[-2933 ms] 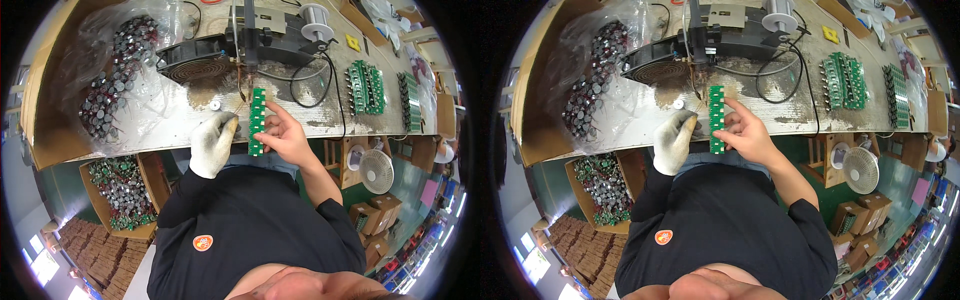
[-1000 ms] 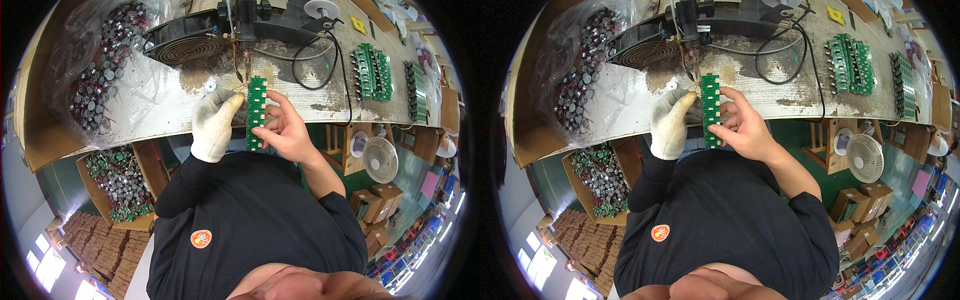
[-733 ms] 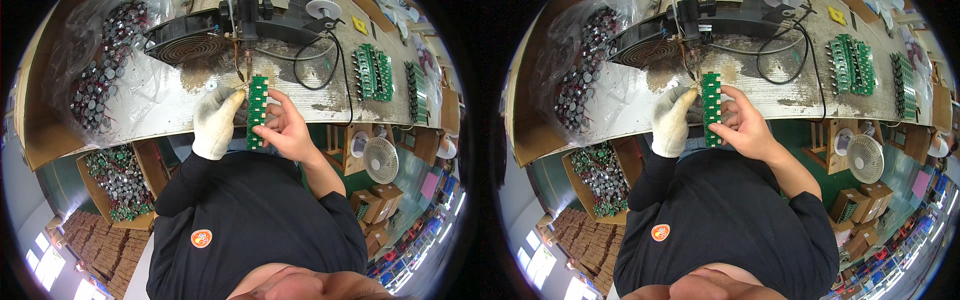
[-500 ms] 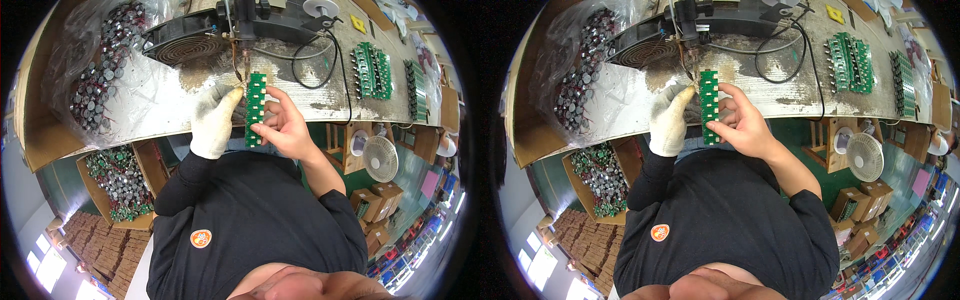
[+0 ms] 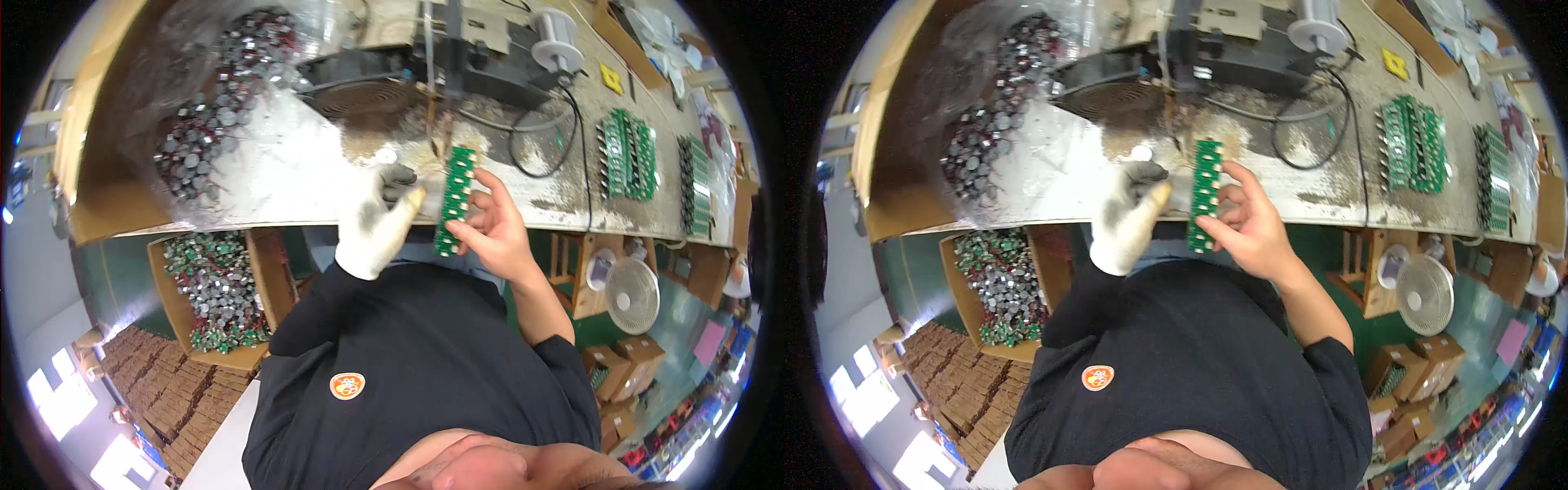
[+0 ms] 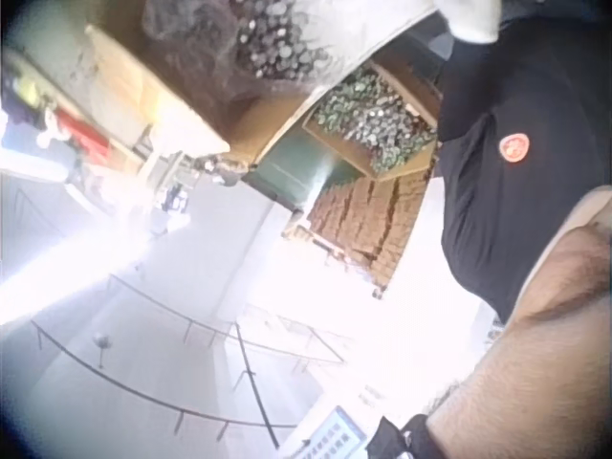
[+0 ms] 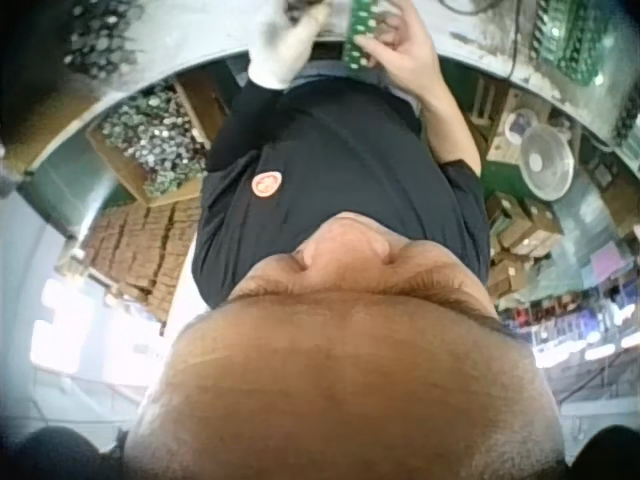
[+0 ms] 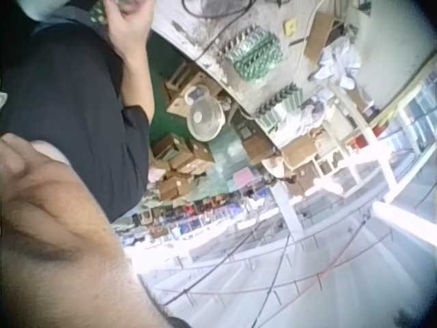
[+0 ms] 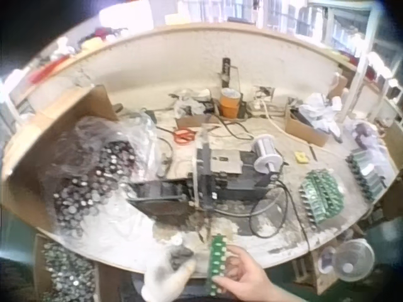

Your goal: The person solders electronic components onto printed circuit boards using a soldering iron and solder wire, with a fume extractor fan running nearby.

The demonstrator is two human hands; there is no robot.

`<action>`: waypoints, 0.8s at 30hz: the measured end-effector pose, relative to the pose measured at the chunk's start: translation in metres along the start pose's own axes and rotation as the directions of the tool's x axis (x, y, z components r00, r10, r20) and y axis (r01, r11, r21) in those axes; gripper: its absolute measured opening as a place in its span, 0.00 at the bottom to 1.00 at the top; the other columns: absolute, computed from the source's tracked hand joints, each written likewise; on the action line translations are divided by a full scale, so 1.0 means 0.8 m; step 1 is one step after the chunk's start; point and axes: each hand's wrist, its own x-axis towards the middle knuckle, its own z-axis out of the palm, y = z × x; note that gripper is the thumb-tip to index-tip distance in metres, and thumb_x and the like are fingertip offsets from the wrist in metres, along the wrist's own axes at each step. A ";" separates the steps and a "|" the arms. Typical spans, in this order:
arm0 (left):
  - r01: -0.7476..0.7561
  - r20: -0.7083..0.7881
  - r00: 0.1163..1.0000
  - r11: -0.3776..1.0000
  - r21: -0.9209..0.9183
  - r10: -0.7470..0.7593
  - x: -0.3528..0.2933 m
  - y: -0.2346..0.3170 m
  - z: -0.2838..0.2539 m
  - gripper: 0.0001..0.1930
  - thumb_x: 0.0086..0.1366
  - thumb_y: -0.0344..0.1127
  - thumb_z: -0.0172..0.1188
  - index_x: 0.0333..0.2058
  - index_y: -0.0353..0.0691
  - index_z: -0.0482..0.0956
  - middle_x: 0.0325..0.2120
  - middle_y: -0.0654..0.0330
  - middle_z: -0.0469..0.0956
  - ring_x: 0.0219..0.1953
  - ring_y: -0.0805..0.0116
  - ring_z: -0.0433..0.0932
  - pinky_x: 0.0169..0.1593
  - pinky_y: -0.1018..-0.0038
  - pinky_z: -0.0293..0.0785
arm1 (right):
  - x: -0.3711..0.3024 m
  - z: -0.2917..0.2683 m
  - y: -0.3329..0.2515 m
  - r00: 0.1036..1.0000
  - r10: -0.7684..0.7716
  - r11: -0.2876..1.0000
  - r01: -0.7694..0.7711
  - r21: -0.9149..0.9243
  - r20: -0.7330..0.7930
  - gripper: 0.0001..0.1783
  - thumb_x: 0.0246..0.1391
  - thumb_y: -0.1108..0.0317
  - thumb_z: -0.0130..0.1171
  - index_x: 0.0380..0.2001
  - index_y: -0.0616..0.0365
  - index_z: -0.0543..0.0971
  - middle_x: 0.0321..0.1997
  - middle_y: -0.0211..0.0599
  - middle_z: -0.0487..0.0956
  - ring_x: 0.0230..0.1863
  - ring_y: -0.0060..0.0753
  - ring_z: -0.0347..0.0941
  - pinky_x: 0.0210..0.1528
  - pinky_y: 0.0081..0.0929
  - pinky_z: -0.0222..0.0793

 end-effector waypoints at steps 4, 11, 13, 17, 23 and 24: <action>-0.302 -0.007 0.952 0.943 0.141 0.306 0.015 -0.013 -0.033 0.20 0.55 0.27 0.63 0.46 0.32 0.71 0.38 0.55 0.74 0.35 0.69 0.78 0.40 0.74 0.74 | 0.005 -0.005 0.000 0.998 -0.002 0.998 -0.001 -0.059 -0.056 0.39 0.50 0.81 0.60 0.63 0.61 0.53 0.41 0.43 0.74 0.25 0.24 0.75 0.22 0.19 0.70; -0.067 -0.388 0.819 0.741 0.668 0.423 0.105 -0.019 -0.147 0.14 0.55 0.36 0.64 0.38 0.35 0.78 0.31 0.50 0.79 0.32 0.55 0.79 0.39 0.66 0.74 | 0.009 -0.007 0.000 0.999 -0.047 0.998 0.047 -0.035 -0.007 0.38 0.51 0.83 0.57 0.64 0.62 0.52 0.39 0.43 0.74 0.26 0.22 0.74 0.21 0.17 0.71; 0.044 -0.345 0.884 0.679 0.732 0.315 0.135 -0.014 -0.161 0.14 0.54 0.35 0.62 0.39 0.36 0.78 0.32 0.47 0.78 0.36 0.49 0.78 0.41 0.63 0.74 | 0.011 -0.008 0.001 0.999 -0.052 0.998 0.051 -0.045 -0.015 0.38 0.52 0.82 0.57 0.63 0.63 0.52 0.40 0.43 0.74 0.26 0.22 0.74 0.21 0.17 0.72; -0.050 -0.173 0.904 0.500 0.865 0.390 0.157 0.001 -0.171 0.12 0.55 0.30 0.57 0.39 0.47 0.80 0.38 0.48 0.74 0.36 0.48 0.78 0.41 0.60 0.75 | 0.010 -0.006 0.004 0.997 -0.064 0.998 0.063 -0.025 -0.033 0.38 0.51 0.82 0.58 0.63 0.64 0.52 0.40 0.45 0.73 0.26 0.23 0.74 0.21 0.18 0.72; -0.157 0.024 0.915 0.300 0.941 0.402 0.184 -0.006 -0.194 0.06 0.54 0.29 0.57 0.31 0.47 0.81 0.36 0.54 0.74 0.34 0.52 0.78 0.37 0.61 0.75 | 0.010 -0.004 0.003 0.996 -0.081 0.996 0.081 -0.023 -0.021 0.37 0.52 0.82 0.58 0.63 0.63 0.53 0.39 0.45 0.74 0.26 0.24 0.74 0.21 0.18 0.72; -0.159 0.026 0.913 0.299 0.941 0.406 0.184 -0.011 -0.197 0.06 0.54 0.29 0.57 0.31 0.47 0.81 0.36 0.54 0.74 0.34 0.52 0.78 0.37 0.61 0.75 | 0.010 -0.003 0.001 0.997 -0.080 0.997 0.080 -0.018 -0.019 0.37 0.52 0.82 0.58 0.63 0.63 0.53 0.38 0.44 0.74 0.26 0.24 0.74 0.21 0.18 0.72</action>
